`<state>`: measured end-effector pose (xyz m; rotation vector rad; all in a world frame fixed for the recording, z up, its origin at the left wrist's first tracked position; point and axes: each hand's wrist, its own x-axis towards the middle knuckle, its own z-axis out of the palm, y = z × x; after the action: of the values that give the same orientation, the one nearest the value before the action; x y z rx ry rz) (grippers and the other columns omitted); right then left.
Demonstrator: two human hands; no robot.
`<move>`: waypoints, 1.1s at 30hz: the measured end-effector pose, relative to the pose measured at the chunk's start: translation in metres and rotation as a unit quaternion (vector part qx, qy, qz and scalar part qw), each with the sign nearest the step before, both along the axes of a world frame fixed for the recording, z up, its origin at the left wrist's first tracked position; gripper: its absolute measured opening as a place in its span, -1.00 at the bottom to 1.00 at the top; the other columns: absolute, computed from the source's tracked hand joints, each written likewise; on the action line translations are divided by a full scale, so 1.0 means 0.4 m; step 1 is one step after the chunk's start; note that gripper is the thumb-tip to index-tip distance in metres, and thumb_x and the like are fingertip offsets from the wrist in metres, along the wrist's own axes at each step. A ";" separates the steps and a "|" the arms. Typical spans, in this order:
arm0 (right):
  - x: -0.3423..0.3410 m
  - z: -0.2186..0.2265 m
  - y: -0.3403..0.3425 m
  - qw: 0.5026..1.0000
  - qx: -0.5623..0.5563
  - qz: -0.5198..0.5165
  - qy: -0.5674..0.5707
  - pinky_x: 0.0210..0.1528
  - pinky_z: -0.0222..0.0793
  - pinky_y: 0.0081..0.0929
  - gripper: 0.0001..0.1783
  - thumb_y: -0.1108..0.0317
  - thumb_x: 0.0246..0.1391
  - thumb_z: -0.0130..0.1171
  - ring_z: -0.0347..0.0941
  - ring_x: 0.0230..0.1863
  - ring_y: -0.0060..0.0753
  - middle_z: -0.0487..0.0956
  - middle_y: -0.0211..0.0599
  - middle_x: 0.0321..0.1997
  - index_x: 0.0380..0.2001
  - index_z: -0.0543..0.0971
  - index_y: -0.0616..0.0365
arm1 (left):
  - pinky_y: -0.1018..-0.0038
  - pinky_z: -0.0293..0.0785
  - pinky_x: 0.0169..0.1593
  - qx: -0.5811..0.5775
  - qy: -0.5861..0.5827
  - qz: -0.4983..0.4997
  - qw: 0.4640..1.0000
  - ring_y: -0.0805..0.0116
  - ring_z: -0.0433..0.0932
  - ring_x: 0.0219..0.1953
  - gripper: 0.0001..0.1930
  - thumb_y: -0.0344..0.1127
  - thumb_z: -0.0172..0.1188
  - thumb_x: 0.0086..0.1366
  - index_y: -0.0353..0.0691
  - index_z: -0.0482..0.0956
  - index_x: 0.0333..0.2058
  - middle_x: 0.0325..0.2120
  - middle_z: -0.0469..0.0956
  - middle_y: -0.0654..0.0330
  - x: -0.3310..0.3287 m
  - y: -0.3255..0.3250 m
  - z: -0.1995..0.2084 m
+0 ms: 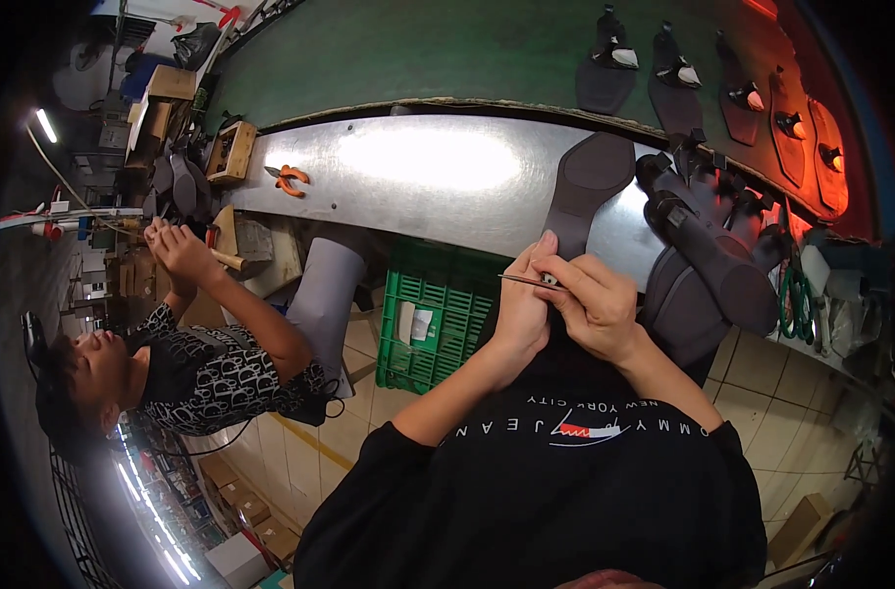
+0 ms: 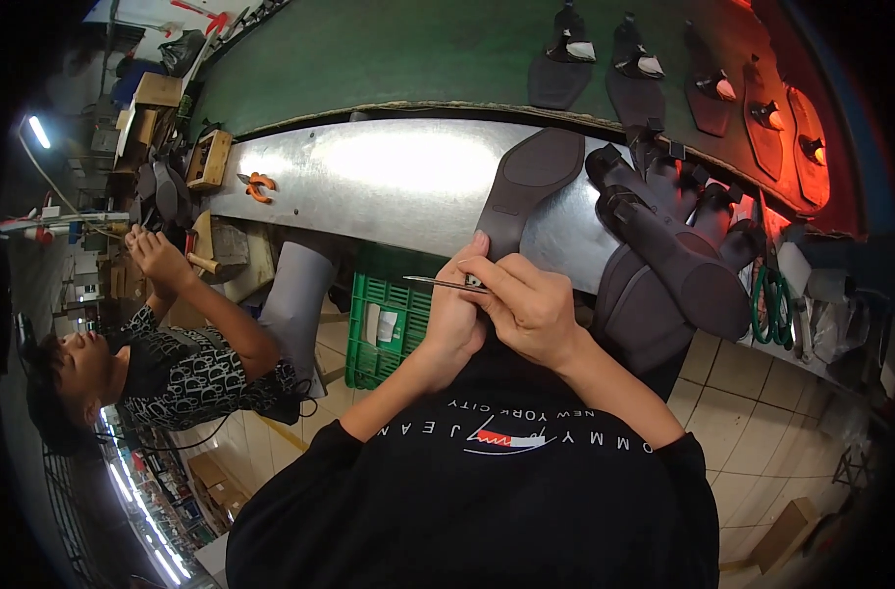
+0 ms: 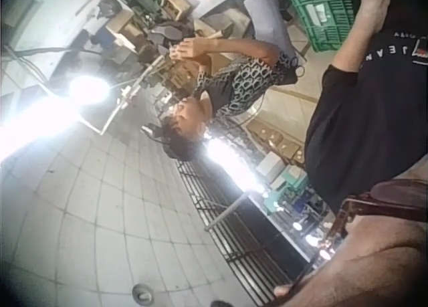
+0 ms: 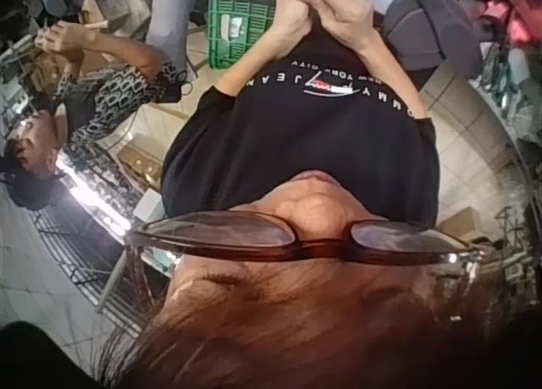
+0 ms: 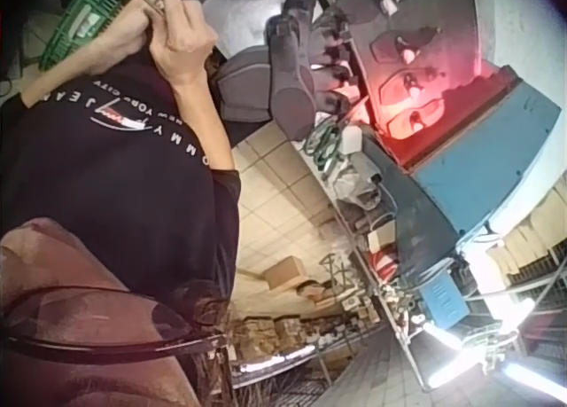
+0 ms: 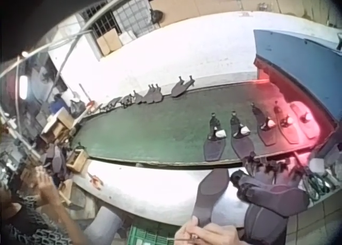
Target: Manually assemble shoe components by attaching heels and soles at a factory workbench.
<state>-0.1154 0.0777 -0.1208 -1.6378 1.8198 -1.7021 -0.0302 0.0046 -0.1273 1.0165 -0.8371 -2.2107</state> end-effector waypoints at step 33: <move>-0.353 0.036 0.249 0.906 0.203 -0.341 0.147 -0.03 0.18 -0.24 -0.58 0.44 -0.20 0.28 0.33 -0.12 -0.20 0.46 -0.33 -0.21 -0.14 0.58 0.06 | 0.16 0.28 0.12 -0.679 -0.295 -0.180 0.648 -0.07 0.43 0.02 -0.60 -0.08 0.16 0.20 -0.08 0.42 -0.02 -0.04 0.47 -0.07 -0.677 -0.442 -0.152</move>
<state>-0.2568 0.1774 -0.1064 -1.1966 2.9048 -1.1366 -0.3010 -0.1721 -0.1880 0.6781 -2.5550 -0.7312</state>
